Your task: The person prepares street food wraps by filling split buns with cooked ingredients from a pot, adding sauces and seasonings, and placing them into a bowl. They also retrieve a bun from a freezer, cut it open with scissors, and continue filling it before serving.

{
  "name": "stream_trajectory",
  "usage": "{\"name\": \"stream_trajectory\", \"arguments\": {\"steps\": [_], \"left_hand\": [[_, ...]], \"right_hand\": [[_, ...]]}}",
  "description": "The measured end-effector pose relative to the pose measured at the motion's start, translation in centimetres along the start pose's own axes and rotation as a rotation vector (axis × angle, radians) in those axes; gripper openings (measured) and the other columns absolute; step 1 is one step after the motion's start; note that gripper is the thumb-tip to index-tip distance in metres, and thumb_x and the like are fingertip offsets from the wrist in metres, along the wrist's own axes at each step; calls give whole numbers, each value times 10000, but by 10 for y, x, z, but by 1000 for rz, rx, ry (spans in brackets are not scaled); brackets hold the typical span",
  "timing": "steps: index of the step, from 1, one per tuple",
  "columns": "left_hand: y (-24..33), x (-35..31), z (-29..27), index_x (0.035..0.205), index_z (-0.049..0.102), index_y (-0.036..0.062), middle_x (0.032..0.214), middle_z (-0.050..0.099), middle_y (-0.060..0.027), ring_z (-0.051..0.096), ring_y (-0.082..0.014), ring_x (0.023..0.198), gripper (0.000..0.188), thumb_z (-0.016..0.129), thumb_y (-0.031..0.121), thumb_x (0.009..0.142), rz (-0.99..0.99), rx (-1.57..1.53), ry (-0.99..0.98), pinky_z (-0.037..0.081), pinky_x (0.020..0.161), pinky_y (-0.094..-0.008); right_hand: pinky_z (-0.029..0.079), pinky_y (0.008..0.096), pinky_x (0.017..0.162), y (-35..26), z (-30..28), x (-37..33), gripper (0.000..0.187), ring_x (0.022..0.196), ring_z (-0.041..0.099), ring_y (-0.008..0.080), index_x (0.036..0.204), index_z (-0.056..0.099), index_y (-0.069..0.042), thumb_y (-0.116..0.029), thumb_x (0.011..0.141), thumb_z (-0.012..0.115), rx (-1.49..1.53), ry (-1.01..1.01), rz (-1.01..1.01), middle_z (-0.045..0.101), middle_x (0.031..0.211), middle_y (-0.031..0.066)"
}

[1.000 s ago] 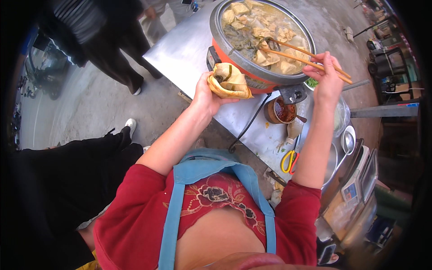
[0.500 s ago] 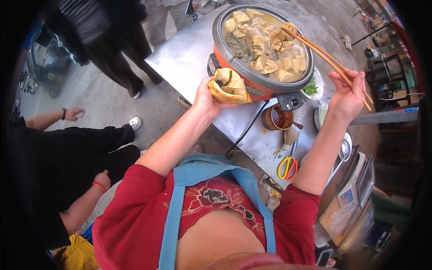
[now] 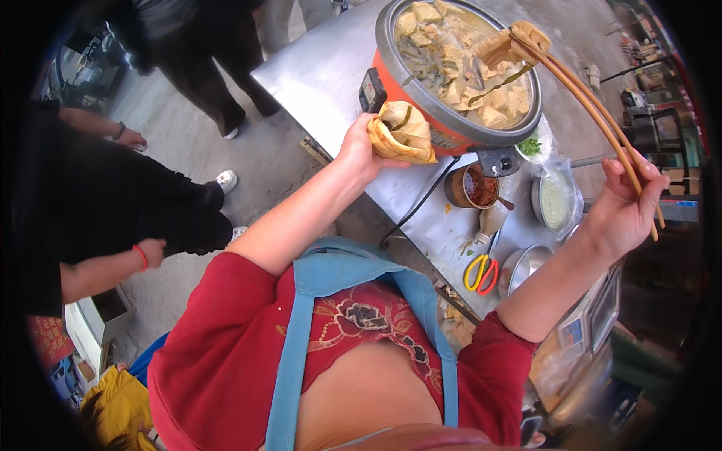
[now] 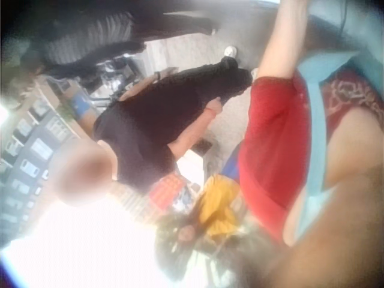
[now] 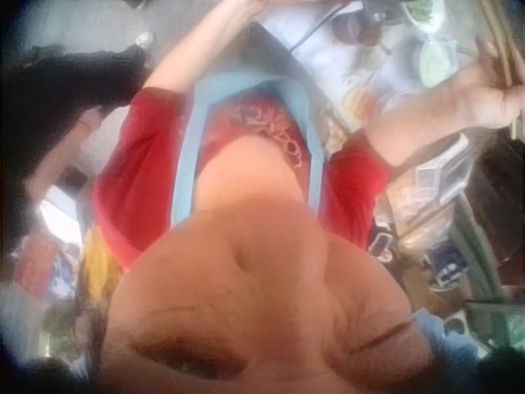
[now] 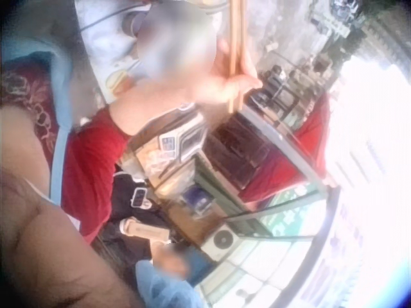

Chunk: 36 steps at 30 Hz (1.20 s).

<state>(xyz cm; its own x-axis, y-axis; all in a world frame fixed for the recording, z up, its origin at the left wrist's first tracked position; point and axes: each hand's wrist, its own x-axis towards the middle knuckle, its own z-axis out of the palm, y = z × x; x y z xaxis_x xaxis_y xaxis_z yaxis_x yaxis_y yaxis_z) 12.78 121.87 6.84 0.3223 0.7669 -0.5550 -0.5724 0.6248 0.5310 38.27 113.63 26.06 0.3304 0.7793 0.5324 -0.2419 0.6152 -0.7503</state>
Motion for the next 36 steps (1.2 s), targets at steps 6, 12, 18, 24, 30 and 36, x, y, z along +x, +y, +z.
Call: {"name": "stream_trajectory", "arguments": {"steps": [6,12,18,24,30,36], "left_hand": [[-2,-10,3,1166,491,41,1090,591,-184,616,-372,913,480,281,372,888,1,5,25,542,679,-524],[11,-29,4,1178,479,12,1096,585,-198,620,-373,913,485,284,353,893,24,-49,-26,544,692,-530],[8,-30,0,1173,470,-13,1100,576,-203,598,-372,964,486,276,335,895,94,-100,-24,542,712,-534],[4,-19,-2,1181,463,-6,1127,558,-207,587,-380,982,497,245,336,894,46,-132,-104,538,710,-544],[13,-21,6,1225,446,8,1149,550,-207,572,-390,1011,549,187,361,894,101,-68,-38,529,733,-551],[15,-23,5,1257,436,33,1286,457,-192,429,-418,1183,530,206,364,912,37,-220,-220,334,935,-661]], "right_hand": [[491,336,638,10,8,-27,324,696,569,232,850,546,-25,-304,960,422,94,84,112,571,891,139],[544,328,541,58,19,-68,310,586,615,249,837,533,5,-271,947,447,-106,8,275,579,853,158],[508,266,546,76,44,-84,223,583,619,190,811,555,26,-161,918,501,-372,-14,445,596,772,113],[451,232,520,66,59,-62,147,550,572,131,822,590,21,-112,874,554,-543,-186,466,593,715,67],[501,270,558,28,43,-41,233,566,597,184,867,554,55,-145,929,450,-404,-289,162,592,801,155],[534,282,579,71,38,-64,243,622,629,227,868,559,58,-160,927,470,-461,-110,476,604,816,171]]}}
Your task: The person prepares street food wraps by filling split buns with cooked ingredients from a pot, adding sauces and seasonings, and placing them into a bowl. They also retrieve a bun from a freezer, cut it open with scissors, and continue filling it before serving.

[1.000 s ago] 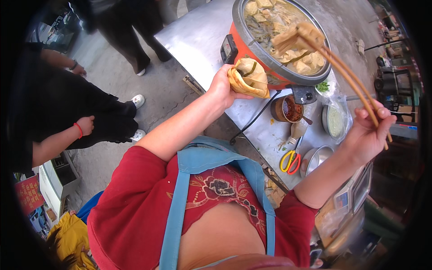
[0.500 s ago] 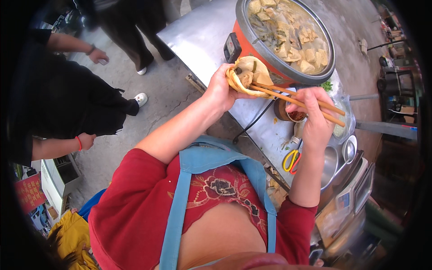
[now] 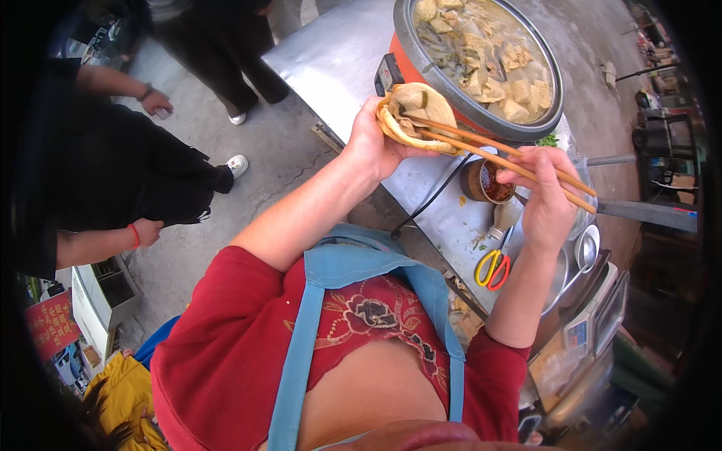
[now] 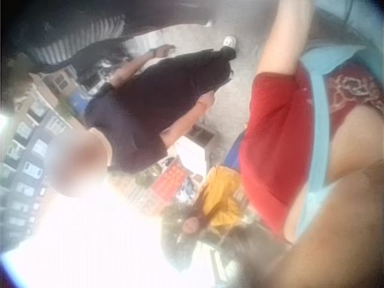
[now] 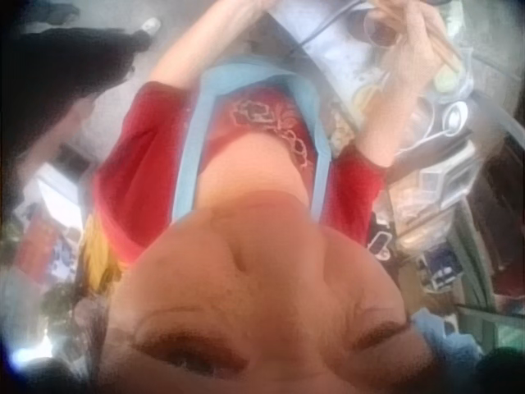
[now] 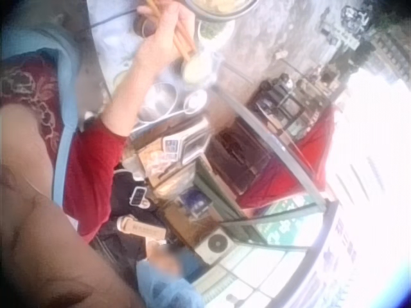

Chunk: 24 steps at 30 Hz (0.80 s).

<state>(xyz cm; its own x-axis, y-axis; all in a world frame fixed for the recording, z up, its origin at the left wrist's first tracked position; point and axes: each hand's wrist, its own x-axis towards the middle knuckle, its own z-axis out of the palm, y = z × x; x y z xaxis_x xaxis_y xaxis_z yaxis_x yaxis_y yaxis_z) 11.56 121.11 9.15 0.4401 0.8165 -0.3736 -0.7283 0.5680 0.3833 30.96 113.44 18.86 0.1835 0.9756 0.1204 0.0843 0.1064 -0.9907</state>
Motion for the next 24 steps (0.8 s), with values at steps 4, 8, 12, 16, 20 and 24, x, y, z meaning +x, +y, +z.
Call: {"name": "stream_trajectory", "arguments": {"steps": [4,8,12,16,20,24], "left_hand": [[-5,0,-5,1270,430,41,1306,442,-190,412,-416,1200,545,193,372,908,-51,10,65,296,958,-671],[-7,2,-6,1248,444,25,1248,488,-190,471,-403,1133,535,206,362,907,1,20,106,381,886,-620],[-2,1,-3,1209,467,-4,1144,565,-187,578,-364,1015,522,229,351,908,77,75,95,537,740,-530],[7,-3,0,1185,483,3,1134,573,-174,583,-335,1020,492,260,344,908,134,115,114,531,762,-524],[15,-4,0,1160,495,10,1152,564,-166,571,-310,1044,478,322,378,911,211,23,106,499,827,-512],[18,-8,-5,1164,499,23,1187,543,-166,526,-307,1107,530,365,463,901,186,-127,96,410,940,-524]], "right_hand": [[432,216,496,12,6,5,202,602,623,157,829,588,17,-166,894,533,-15,-5,69,624,734,108],[429,208,478,12,8,13,181,583,616,152,803,603,12,-151,872,562,8,-15,73,624,715,96],[501,259,534,11,10,20,202,586,615,194,808,590,35,-152,878,557,70,-37,108,610,742,121],[536,288,563,7,10,25,248,598,618,209,821,572,44,-190,896,539,61,-73,92,603,756,141],[543,300,570,8,15,28,231,598,619,220,845,559,39,-182,902,526,135,-68,51,604,760,152],[529,295,553,15,29,31,188,585,617,226,842,565,43,-134,891,522,211,-29,44,600,762,147]]}}
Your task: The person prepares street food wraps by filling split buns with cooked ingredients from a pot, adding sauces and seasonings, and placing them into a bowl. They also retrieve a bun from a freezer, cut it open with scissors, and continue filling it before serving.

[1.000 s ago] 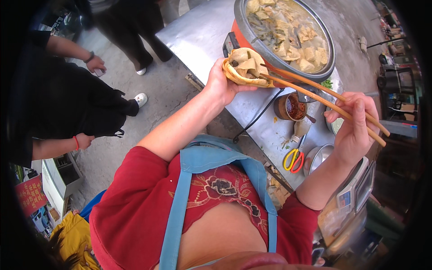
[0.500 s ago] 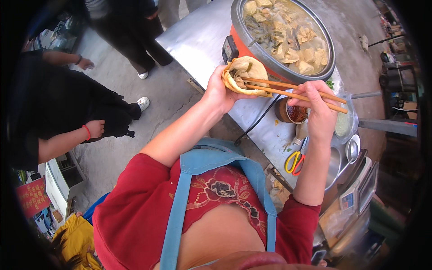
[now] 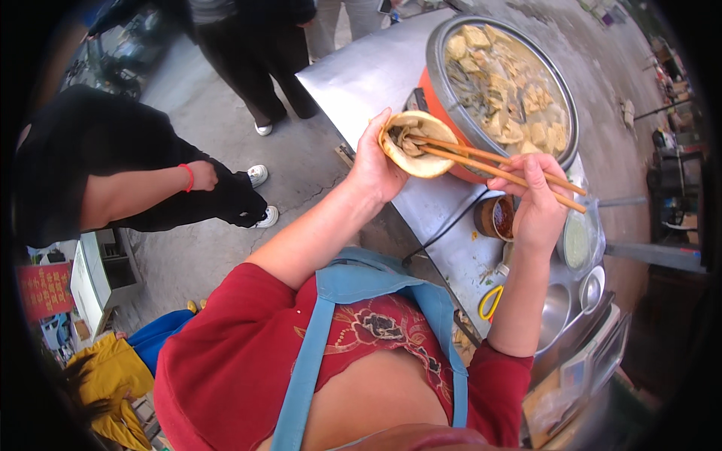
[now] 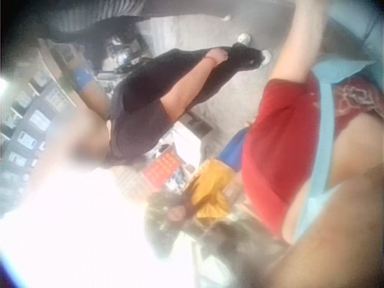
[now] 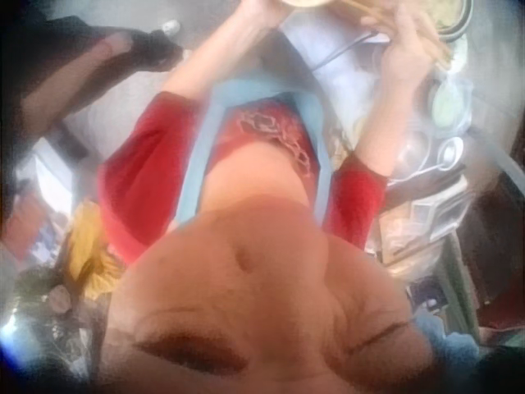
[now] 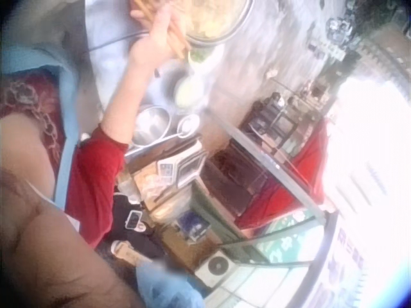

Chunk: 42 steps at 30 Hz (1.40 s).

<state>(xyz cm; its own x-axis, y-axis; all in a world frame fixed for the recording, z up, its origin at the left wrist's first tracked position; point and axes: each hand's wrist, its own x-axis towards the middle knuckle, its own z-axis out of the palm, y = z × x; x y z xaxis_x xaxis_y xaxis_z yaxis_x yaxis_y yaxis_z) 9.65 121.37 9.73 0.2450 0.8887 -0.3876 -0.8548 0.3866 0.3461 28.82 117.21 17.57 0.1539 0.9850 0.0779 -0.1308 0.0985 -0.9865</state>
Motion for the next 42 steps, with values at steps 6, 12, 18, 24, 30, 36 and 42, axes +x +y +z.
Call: {"name": "stream_trajectory", "arguments": {"steps": [6,12,18,24,30,36,42], "left_hand": [[12,-19,-11,1347,335,125,1387,342,-161,386,-384,1230,778,329,686,808,-27,23,-189,298,941,-655],[34,-17,-25,1317,357,107,1348,363,-182,360,-384,1242,670,253,573,848,105,16,-61,258,975,-663],[41,-10,-31,1261,437,91,1305,424,-148,397,-384,1209,600,222,476,853,131,-6,10,272,952,-663],[25,-9,-16,1241,449,89,1234,503,-132,495,-341,1141,559,253,442,854,99,118,109,417,883,-614],[-8,-6,-10,1184,485,73,1170,529,-129,512,-310,1097,509,260,410,877,-19,167,118,414,912,-549],[-43,-6,-21,1199,460,93,1146,538,-147,549,-360,1021,514,269,466,903,-147,293,17,473,801,-574],[-64,-25,-34,1127,489,89,1048,568,-113,562,-287,977,475,288,465,917,-269,374,99,491,792,-469]], "right_hand": [[531,281,540,4,31,10,172,584,612,216,832,566,31,-129,883,529,25,0,22,594,752,133],[498,243,554,13,57,15,168,595,598,164,819,576,1,-143,890,527,30,-144,51,596,758,91],[450,236,550,-4,42,13,142,562,556,152,806,567,23,-89,880,520,-28,-210,-162,558,764,88],[485,279,614,-44,-14,1,172,606,588,182,888,596,25,-122,895,507,20,98,-525,595,806,117],[481,290,658,4,-37,9,88,723,617,201,898,618,16,5,814,591,-704,363,-673,620,813,105],[432,375,875,45,-36,20,482,1006,523,314,1033,590,-21,-219,632,770,-1128,-23,-685,542,1055,146],[466,349,853,53,-91,-54,536,960,576,243,1148,575,-91,-6,642,730,-1076,473,-544,601,1013,107]]}}
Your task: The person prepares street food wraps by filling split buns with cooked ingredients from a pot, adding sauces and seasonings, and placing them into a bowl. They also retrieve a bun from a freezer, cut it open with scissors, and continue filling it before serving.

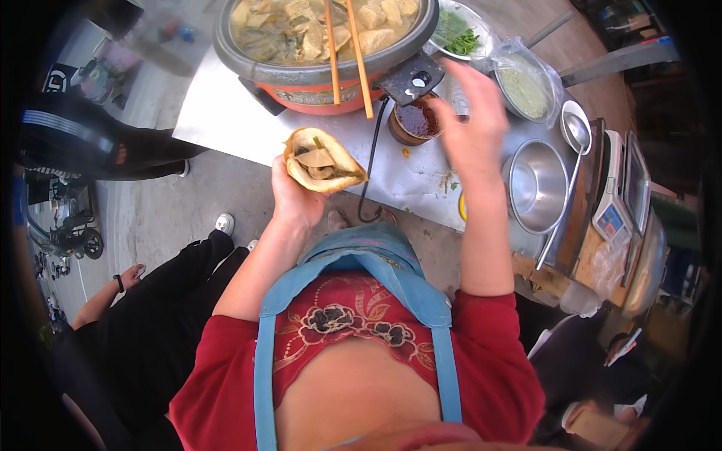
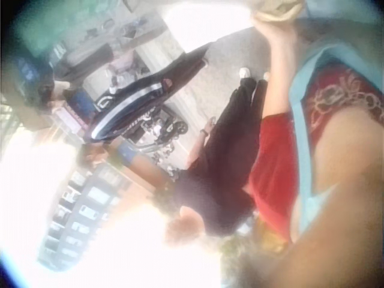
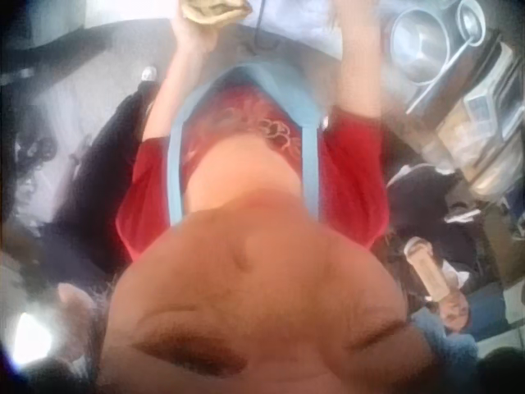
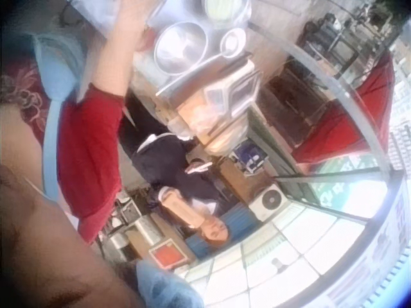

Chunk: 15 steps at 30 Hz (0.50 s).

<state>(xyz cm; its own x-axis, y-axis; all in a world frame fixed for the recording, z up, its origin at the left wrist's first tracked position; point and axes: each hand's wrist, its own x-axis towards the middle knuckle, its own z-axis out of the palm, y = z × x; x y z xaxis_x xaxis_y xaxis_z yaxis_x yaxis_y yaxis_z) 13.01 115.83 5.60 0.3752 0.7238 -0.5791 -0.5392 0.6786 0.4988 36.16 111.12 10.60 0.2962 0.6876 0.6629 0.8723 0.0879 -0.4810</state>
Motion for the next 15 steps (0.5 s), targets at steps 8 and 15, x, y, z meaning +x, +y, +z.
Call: {"name": "stream_trajectory", "arguments": {"steps": [8,15], "left_hand": [[-56,15,-4,1116,515,67,1084,580,-131,558,-300,1021,442,352,431,926,-59,-81,-149,451,901,-474],[-97,8,-10,1273,431,109,1171,563,-165,587,-373,1009,639,91,524,925,-80,-90,-148,521,769,-531]], "right_hand": [[402,205,532,86,23,-68,365,626,517,85,1079,582,-18,-126,758,719,718,-44,1040,592,804,18],[462,290,662,113,45,-78,168,710,559,157,960,603,36,-91,879,529,346,-220,658,627,833,103]]}}
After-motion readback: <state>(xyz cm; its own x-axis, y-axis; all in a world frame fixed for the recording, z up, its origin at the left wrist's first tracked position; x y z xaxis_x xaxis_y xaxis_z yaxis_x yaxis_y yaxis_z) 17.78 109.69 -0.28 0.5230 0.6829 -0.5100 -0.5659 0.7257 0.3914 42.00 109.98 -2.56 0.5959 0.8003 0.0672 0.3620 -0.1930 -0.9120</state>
